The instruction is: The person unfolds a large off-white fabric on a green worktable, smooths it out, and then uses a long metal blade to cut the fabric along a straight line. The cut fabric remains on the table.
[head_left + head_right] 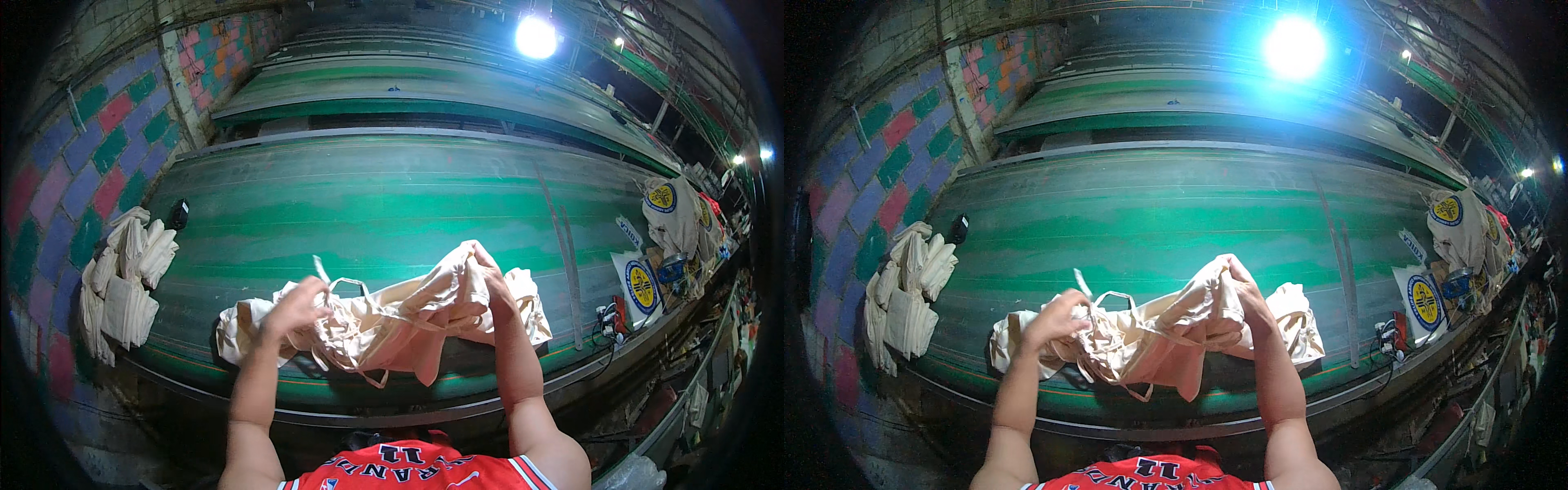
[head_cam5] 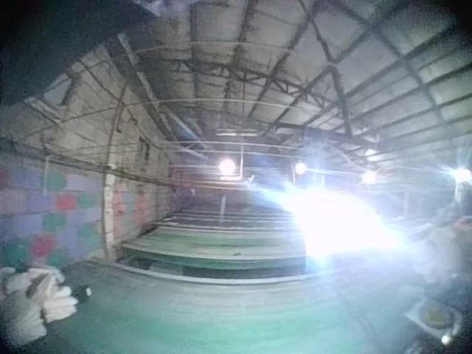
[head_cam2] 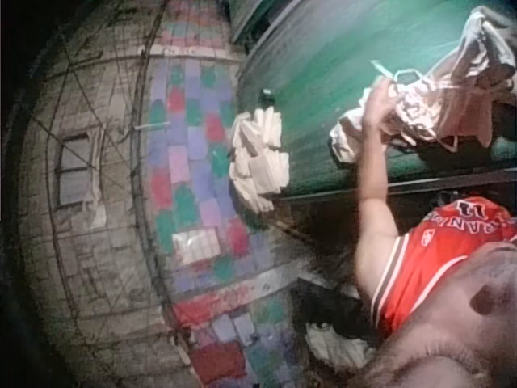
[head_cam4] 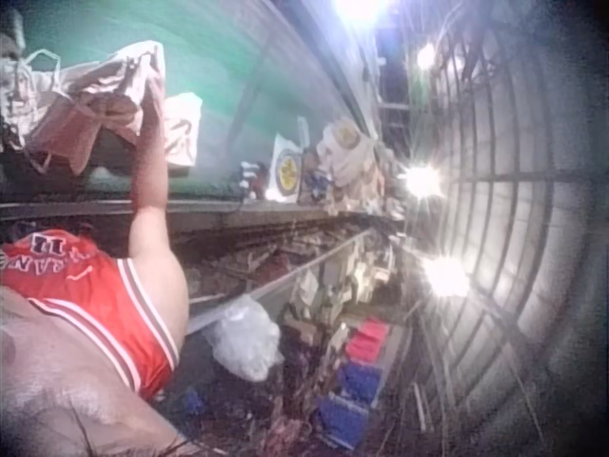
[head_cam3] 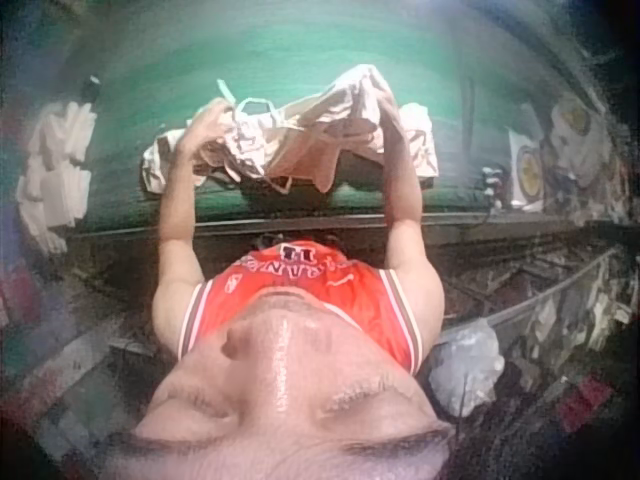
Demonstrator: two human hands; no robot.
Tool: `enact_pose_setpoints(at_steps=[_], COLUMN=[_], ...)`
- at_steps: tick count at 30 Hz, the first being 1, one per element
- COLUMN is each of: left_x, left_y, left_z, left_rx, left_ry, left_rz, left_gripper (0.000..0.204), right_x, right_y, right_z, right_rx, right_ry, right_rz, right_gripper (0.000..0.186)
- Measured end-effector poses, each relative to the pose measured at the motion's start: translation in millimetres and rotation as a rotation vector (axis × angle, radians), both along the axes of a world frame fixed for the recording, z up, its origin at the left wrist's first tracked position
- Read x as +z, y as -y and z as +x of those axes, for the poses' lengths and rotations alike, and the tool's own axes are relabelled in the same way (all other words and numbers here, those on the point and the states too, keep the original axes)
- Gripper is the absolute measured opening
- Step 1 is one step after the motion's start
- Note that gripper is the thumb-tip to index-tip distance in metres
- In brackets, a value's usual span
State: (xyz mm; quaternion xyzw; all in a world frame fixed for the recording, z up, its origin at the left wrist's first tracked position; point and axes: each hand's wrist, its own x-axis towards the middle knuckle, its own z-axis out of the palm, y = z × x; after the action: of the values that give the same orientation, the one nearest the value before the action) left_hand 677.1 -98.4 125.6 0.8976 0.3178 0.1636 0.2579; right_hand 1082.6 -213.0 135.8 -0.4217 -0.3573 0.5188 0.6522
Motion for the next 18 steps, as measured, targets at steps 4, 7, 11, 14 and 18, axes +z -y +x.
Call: enact_pose_setpoints(at_steps=[4,7,11,14,18], left_x=[-58.3,-90.2,-91.4,-62.4,-15.5], left_y=[28.9,29.3,15.6,1.9,2.6], left_z=[53.6,73.2,64.4,45.4,33.4], left_rx=[-0.117,-0.184,-0.099,0.112,0.104], left_ry=[0.046,-0.042,0.252,0.545,0.595], left_rz=[-0.312,-0.471,-0.639,-0.725,-0.487], left_gripper=[0.065,0.046,0.019,0.009,0.013], right_x=[5.7,-7.9,-49.2,-93.5,-159.3], right_y=[-16.8,-30.8,-24.5,-10.8,-1.9], right_z=[-2.5,2.8,15.0,19.7,3.6], right_rx=[0.046,0.098,0.156,0.126,0.297], right_ry=[-0.138,-0.17,-0.169,0.589,1.216], right_rz=[0.091,0.128,0.085,-0.089,-0.374], right_gripper=[0.029,0.045,0.088,0.107,0.078])
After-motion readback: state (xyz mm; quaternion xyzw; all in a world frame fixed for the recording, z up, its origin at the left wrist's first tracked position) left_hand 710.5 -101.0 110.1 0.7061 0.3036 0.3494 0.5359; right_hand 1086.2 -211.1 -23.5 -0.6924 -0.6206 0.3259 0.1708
